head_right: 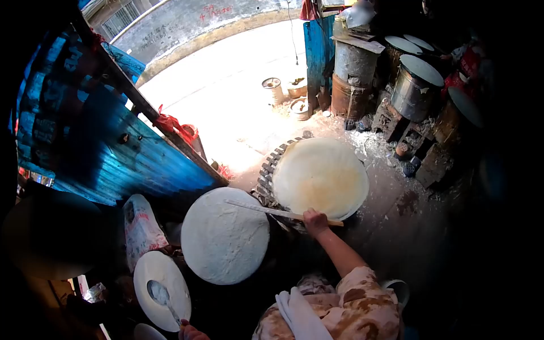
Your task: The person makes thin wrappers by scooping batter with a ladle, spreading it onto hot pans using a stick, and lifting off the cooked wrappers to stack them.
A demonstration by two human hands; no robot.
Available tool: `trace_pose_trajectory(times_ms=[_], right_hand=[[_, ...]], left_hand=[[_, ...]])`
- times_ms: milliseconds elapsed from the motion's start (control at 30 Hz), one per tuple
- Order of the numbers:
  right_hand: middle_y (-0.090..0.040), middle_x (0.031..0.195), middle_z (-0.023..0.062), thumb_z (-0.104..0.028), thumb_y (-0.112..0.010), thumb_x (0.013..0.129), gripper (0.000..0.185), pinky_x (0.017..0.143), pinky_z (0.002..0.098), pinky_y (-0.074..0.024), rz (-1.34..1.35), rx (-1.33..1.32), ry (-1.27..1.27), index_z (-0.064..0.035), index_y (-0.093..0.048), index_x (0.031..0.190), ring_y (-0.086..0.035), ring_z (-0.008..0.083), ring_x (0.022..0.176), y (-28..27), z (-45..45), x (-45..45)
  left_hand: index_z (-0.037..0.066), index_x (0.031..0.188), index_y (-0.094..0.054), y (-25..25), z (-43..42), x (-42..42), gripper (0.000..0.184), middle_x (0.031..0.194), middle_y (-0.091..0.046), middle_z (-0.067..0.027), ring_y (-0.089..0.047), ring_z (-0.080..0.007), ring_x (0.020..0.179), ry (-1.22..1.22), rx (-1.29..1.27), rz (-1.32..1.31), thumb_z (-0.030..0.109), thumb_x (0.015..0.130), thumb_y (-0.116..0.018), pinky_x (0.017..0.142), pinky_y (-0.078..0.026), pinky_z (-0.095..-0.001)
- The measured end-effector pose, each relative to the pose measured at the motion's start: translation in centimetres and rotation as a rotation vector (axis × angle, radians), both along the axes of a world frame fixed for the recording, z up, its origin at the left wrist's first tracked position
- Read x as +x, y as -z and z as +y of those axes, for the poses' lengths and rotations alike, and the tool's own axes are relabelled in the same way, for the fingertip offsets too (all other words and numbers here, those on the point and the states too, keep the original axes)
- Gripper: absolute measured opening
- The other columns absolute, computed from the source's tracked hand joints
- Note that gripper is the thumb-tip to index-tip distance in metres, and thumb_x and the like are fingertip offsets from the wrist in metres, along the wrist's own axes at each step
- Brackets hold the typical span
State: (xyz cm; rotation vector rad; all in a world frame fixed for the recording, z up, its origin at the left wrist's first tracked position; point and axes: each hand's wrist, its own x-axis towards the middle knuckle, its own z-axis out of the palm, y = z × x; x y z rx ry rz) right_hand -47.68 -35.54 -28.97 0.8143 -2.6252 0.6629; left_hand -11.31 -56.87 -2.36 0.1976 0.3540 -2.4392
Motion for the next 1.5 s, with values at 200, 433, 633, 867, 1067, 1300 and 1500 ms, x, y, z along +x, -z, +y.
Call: trace_pose_trajectory(times_ms=[200,433,633,867,1067,1300,1500], right_hand=[[-0.056,0.069,0.0122,-0.015,-0.062,0.068,0.013,0.055,0.0404,-0.0464,-0.228,-0.013,0.025,-0.0065,-0.053,0.065,-0.058,0.0309,0.062,0.0,0.1,0.5],[-0.061,0.064,0.0119,-0.011,-0.060,0.078,0.016,0.055,0.0331,-0.0429,-0.566,-0.461,-0.061,0.0038,-0.062,0.086,-0.058,0.0182,0.059,-5.9,-3.1,2.1],[-0.040,0.064,-0.0043,0.003,-0.042,0.074,0.044,0.041,0.0180,-0.0300,-1.231,-0.424,-0.676,0.0022,-0.051,0.117,-0.036,0.0028,0.047,-7.1,-13.1,7.2],[-0.054,0.070,-0.0020,0.002,-0.044,0.082,0.033,0.050,0.0175,-0.0379,-1.389,0.330,-1.417,0.0006,-0.057,0.112,-0.048,0.0035,0.058,-17.8,-13.9,28.7],[-0.061,0.103,0.0052,0.005,-0.045,0.084,0.037,0.082,0.0199,-0.0409,-1.327,0.956,-1.709,0.0023,-0.052,0.120,-0.053,0.0075,0.092,-14.1,-7.7,39.2],[-0.060,0.103,0.0026,0.002,-0.051,0.084,0.036,0.080,0.0196,-0.0419,-1.000,1.189,-1.882,0.0024,-0.052,0.120,-0.054,0.0075,0.090,-12.7,-2.9,44.3],[-0.058,0.110,0.0038,0.001,-0.051,0.085,0.036,0.083,0.0205,-0.0416,-0.963,1.436,-1.863,0.0011,-0.052,0.121,-0.052,0.0090,0.097,-13.1,-1.1,47.1]], left_hand=[[-0.006,0.120,-0.037,0.8,0.3,-1.0,0.034,0.058,-0.038,0.0011,-0.041,-0.0044,0.043,-0.051,0.015,-0.029,0.013,0.093,-0.035,0.043,-0.041,-0.0195],[-0.006,0.120,-0.041,2.4,3.9,3.3,0.032,0.059,-0.040,0.0002,-0.043,-0.0035,0.043,-0.172,0.099,0.070,0.010,0.093,-0.032,0.042,-0.042,-0.0189],[0.001,0.115,-0.047,2.5,10.9,10.0,0.026,0.059,-0.035,0.0018,-0.035,-0.0017,0.042,-0.452,-0.044,-0.009,0.016,0.096,-0.038,0.038,-0.035,-0.0154],[0.006,0.111,-0.050,5.4,28.1,17.5,0.022,0.060,-0.035,0.0030,-0.032,-0.0020,0.044,-1.012,0.007,-0.205,0.018,0.095,-0.041,0.039,-0.031,-0.0152],[0.015,0.067,-0.039,14.1,45.5,19.9,0.026,0.047,-0.030,0.0071,-0.031,-0.0055,0.038,-1.554,0.676,-0.561,0.020,0.093,-0.044,0.036,-0.024,-0.0205],[-0.003,0.101,-0.042,29.0,55.6,22.9,0.023,0.089,-0.057,-0.0172,-0.058,-0.0273,0.085,-0.230,1.110,-1.640,0.017,0.091,-0.037,0.073,-0.046,-0.0395],[-0.004,0.109,-0.041,31.0,55.6,16.3,0.034,0.104,-0.056,-0.0261,-0.058,-0.0363,0.096,0.110,0.688,-1.744,0.016,0.084,-0.051,0.082,-0.047,-0.0402]])
